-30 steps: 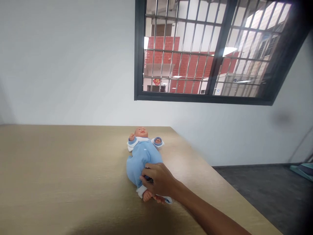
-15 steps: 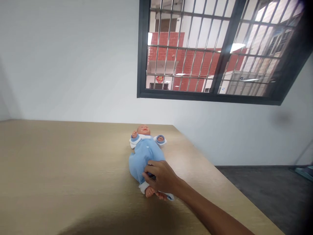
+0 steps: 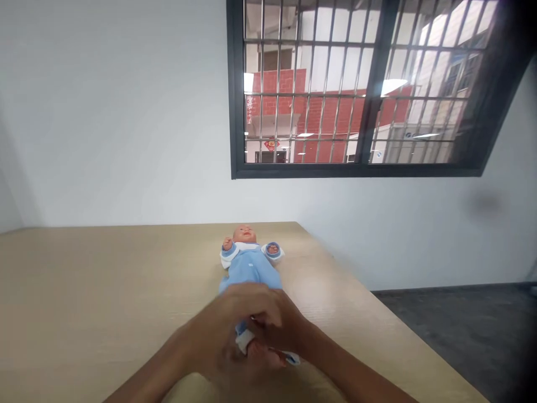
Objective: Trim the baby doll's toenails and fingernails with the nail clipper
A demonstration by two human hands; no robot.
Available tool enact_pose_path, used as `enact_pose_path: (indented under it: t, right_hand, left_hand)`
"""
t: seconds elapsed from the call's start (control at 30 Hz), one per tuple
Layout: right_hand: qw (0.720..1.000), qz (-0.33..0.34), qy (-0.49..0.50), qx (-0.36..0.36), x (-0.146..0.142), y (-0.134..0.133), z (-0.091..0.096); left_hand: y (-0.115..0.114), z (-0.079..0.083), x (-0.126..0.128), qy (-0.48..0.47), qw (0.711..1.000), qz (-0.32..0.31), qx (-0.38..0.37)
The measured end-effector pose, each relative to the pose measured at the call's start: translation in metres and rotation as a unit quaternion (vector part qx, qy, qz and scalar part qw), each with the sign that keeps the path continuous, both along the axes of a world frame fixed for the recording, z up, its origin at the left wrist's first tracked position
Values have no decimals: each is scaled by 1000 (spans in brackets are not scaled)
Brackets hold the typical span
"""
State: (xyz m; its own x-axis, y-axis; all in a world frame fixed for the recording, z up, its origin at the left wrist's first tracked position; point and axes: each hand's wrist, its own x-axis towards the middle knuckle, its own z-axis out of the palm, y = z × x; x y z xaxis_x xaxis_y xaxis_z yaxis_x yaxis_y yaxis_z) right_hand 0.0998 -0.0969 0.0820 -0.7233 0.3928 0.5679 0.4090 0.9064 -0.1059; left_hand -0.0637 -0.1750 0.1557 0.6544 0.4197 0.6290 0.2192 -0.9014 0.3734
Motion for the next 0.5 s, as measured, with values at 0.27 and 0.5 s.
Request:
enact_pose_path:
  t: [0.27, 0.5]
  right_hand:
    - [998, -10, 65, -10, -2, -6, 6]
    - [991, -4, 134, -25, 2, -3, 11]
  left_hand:
    - [28, -48, -33, 50, 993, 105, 33]
    - [23, -47, -23, 44, 990, 137, 12]
